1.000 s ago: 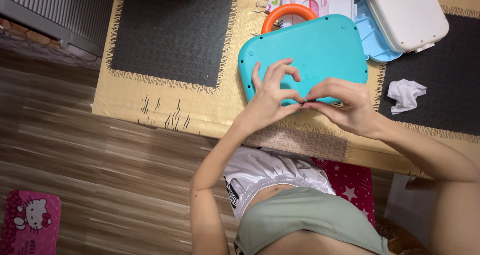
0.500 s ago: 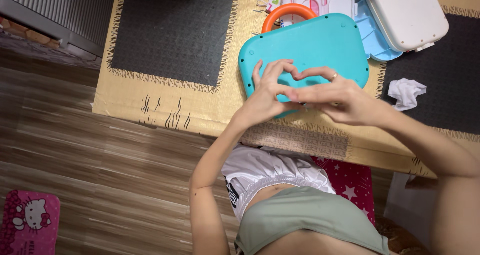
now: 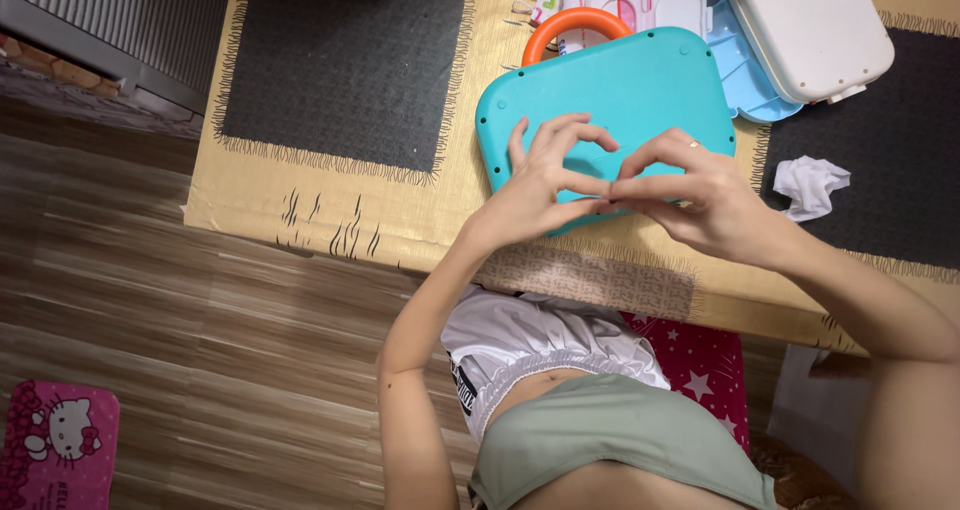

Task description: The person uses a small screwdriver to unscrew multiple screws from the bottom of a teal plastic lunchbox. They rotate the lunchbox to access different screw locations and continue unscrewing until the end of the clip.

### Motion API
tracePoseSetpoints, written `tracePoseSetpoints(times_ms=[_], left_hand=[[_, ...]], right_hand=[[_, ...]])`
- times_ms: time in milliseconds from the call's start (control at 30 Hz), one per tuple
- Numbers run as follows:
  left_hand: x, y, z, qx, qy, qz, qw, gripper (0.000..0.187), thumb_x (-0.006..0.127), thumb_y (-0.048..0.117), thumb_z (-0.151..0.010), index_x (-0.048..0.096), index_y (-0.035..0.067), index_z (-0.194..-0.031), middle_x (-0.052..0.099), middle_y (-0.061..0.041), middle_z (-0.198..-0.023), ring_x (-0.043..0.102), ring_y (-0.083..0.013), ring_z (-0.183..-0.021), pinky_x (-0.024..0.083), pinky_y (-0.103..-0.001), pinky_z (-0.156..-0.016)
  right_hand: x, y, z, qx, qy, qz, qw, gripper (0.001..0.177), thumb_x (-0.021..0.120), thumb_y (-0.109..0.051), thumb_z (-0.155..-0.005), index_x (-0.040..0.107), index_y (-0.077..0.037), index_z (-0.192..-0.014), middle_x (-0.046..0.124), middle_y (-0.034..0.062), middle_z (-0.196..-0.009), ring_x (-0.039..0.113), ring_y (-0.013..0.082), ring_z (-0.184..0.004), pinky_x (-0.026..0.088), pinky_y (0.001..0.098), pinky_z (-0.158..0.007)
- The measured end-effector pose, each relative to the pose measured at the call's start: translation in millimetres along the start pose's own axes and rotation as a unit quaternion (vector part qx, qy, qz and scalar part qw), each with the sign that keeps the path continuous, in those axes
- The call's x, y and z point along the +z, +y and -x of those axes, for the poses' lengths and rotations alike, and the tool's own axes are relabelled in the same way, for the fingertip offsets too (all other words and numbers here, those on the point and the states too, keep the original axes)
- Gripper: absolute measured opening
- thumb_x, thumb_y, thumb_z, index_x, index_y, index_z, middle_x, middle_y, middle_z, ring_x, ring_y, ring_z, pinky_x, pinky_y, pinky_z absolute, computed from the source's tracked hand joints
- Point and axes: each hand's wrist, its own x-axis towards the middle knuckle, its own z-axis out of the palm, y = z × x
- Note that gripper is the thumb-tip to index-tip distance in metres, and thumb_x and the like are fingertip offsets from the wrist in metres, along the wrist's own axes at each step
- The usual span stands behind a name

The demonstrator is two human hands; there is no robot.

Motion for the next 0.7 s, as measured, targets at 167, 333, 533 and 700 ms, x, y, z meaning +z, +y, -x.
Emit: tracePoseSetpoints(times_ms=[167, 333, 533, 700], left_hand=[[3, 4, 0, -0.031, 0.02, 0.002, 0.999, 0.016, 0.087, 0.029, -0.074, 0.081, 0.027, -0.088, 0.054, 0.001, -0.13, 0.039, -0.0276, -0.147, 0.005, -0.071, -0.12], [1, 7, 0, -0.029, 0.038, -0.037, 0.998, 0.02, 0.089, 0.028, -0.068, 0.074, 0.024, -0.081, 0.053, 0.001, -0.127, 0.038, -0.0285, -0.145, 0.006, -0.072, -0.118], [1, 10, -3, -0.006, 0.038, -0.053, 0.998, 0.022, 0.089, 0.028, -0.07, 0.072, 0.024, -0.082, 0.053, 0.002, -0.128, 0.038, -0.028, -0.146, 0.006, -0.073, -0.118], [-1, 6, -4, -0.001, 0.01, -0.043, 0.999, 0.024, 0.089, 0.029, -0.071, 0.076, 0.024, -0.09, 0.053, 0.001, -0.133, 0.036, -0.0297, -0.146, 0.006, -0.073, -0.117]], right_hand=[[3, -3, 2, 0.024, 0.025, -0.006, 0.999, 0.036, 0.082, -0.004, -0.08, 0.071, -0.002, -0.114, 0.07, 0.0077, -0.103, 0.067, 0.023, -0.092, 0.055, 0.0351, -0.079], [7, -4, 4, 0.029, 0.058, -0.004, 0.998, 0.023, 0.083, -0.004, -0.084, 0.07, -0.005, -0.103, 0.071, 0.0063, -0.101, 0.071, 0.0209, -0.088, 0.056, 0.0319, -0.073], [5, -6, 3, 0.026, 0.047, -0.018, 0.998, 0.038, 0.089, -0.013, -0.074, 0.069, 0.0, -0.104, 0.07, 0.0082, -0.1, 0.07, 0.0201, -0.085, 0.057, 0.033, -0.072], [5, -8, 2, 0.028, 0.04, 0.003, 0.999, 0.02, 0.081, -0.003, -0.084, 0.074, -0.005, -0.102, 0.072, 0.0069, -0.099, 0.071, 0.0199, -0.086, 0.057, 0.0323, -0.073]])
